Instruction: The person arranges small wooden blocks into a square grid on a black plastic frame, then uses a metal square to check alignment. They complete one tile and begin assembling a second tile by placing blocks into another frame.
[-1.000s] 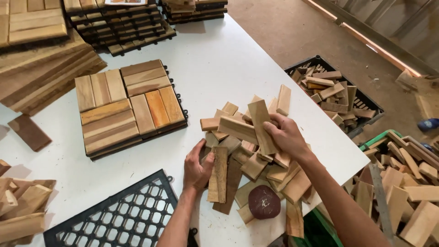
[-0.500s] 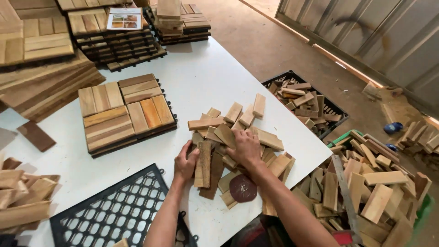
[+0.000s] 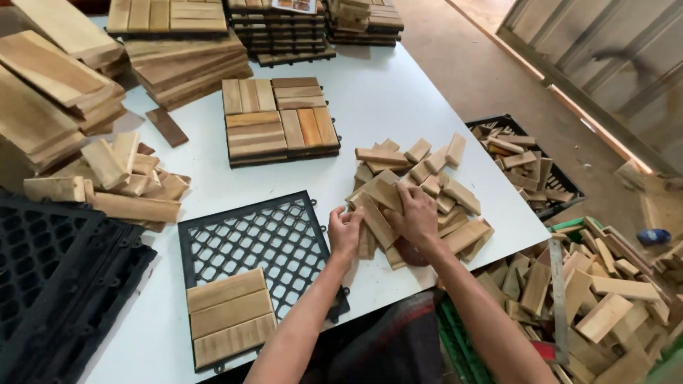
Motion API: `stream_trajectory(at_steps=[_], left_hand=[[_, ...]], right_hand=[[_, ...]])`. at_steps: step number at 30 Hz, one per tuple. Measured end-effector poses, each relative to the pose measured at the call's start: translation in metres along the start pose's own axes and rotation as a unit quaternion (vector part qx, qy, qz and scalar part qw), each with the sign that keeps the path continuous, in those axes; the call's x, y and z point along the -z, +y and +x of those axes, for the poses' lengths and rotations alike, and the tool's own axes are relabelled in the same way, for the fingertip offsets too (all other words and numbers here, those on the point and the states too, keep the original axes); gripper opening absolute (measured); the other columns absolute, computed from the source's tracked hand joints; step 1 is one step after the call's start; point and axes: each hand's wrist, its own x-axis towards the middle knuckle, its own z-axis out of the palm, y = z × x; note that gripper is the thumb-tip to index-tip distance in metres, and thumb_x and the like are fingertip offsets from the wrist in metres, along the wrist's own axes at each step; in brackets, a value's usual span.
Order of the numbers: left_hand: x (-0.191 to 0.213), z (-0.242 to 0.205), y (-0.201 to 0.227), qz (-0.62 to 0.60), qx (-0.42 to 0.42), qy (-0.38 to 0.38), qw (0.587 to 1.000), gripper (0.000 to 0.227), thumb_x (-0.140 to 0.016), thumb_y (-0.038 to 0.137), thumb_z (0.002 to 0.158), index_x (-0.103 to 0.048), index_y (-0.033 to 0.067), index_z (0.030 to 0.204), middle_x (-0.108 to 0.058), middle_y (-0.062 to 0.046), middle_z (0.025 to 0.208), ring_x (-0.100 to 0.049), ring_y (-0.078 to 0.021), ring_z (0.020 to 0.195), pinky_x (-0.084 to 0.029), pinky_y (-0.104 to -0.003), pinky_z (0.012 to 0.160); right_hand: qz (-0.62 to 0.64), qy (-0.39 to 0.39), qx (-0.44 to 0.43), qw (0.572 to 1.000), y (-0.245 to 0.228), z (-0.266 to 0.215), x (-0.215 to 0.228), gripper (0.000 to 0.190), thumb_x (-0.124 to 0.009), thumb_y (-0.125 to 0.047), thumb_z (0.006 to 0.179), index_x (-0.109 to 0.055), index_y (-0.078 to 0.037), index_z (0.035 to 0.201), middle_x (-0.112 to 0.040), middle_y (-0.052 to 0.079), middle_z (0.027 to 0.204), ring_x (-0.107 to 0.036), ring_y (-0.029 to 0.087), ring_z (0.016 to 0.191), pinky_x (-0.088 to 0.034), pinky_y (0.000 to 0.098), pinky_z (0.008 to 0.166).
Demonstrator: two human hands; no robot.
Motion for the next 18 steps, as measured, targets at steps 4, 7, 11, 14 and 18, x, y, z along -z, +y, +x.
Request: stream_trajectory(at_steps=[4, 7, 11, 14, 18], left_hand=[[0.017, 0.003, 0.003, -0.091, -0.027, -0.008, 0.995, 0.069, -0.078, 0.038, 0.083, -0.053, 0.0072, 0.140, -0.075, -0.013, 0.114, -0.076, -0.0184, 0.083, -0.061, -0.030, 0.070], [0.020, 0.004, -0.002, -0.107, 0.008, -0.029, 0.994, 0.054, -0.073, 0.039, 0.090, -0.060, 0.0105, 0.135, -0.076, -0.009, 0.105, -0.076, -0.0173, 0.073, -0.062, -0.028, 0.057], [0.023, 0.004, -0.017, -0.019, -0.024, -0.019, 0.999, 0.058, -0.071, 0.048, 0.090, -0.062, 0.0135, 0.136, -0.075, -0.008, 0.115, -0.075, -0.0212, 0.091, -0.062, -0.033, 0.069], [0.031, 0.000, -0.012, 0.009, -0.055, -0.030, 0.998, 0.070, -0.072, 0.047, 0.087, -0.053, 0.0113, 0.144, -0.071, -0.012, 0.124, -0.073, -0.0283, 0.106, -0.061, -0.039, 0.085], [0.042, -0.011, -0.034, -0.025, 0.005, -0.053, 0.998, 0.112, -0.085, 0.062, 0.073, -0.031, 0.0117, 0.157, -0.069, -0.009, 0.118, -0.072, -0.0131, 0.058, -0.063, -0.029, 0.073]], right_hand=[[-0.120, 0.173, 0.029, 0.977, -0.007, -0.014, -0.015, 0.089, -0.082, -0.034, 0.079, -0.045, -0.012, 0.157, -0.049, 0.017, 0.137, -0.043, 0.036, 0.135, -0.024, 0.0514, 0.118], [-0.201, 0.248, 0.135, 0.938, -0.004, -0.031, -0.058, 0.051, -0.062, -0.063, 0.092, -0.063, -0.021, 0.121, -0.061, 0.005, 0.101, -0.063, 0.024, 0.099, -0.044, 0.0406, 0.092], [-0.093, 0.053, 0.013, 0.994, -0.001, -0.062, -0.094, 0.070, -0.055, -0.061, 0.095, -0.051, -0.014, 0.146, -0.067, 0.014, 0.122, -0.063, 0.032, 0.118, -0.039, 0.0489, 0.107], [0.033, 0.033, -0.018, 0.999, -0.014, -0.076, -0.084, 0.062, -0.063, -0.061, 0.092, -0.060, -0.015, 0.134, -0.070, 0.010, 0.113, -0.070, 0.029, 0.106, -0.048, 0.0457, 0.097], [0.443, -0.016, -0.088, 0.892, -0.079, -0.127, -0.027, 0.046, -0.081, -0.005, 0.083, -0.064, -0.003, 0.125, -0.067, 0.017, 0.098, -0.068, 0.024, 0.057, -0.057, 0.0300, 0.046]])
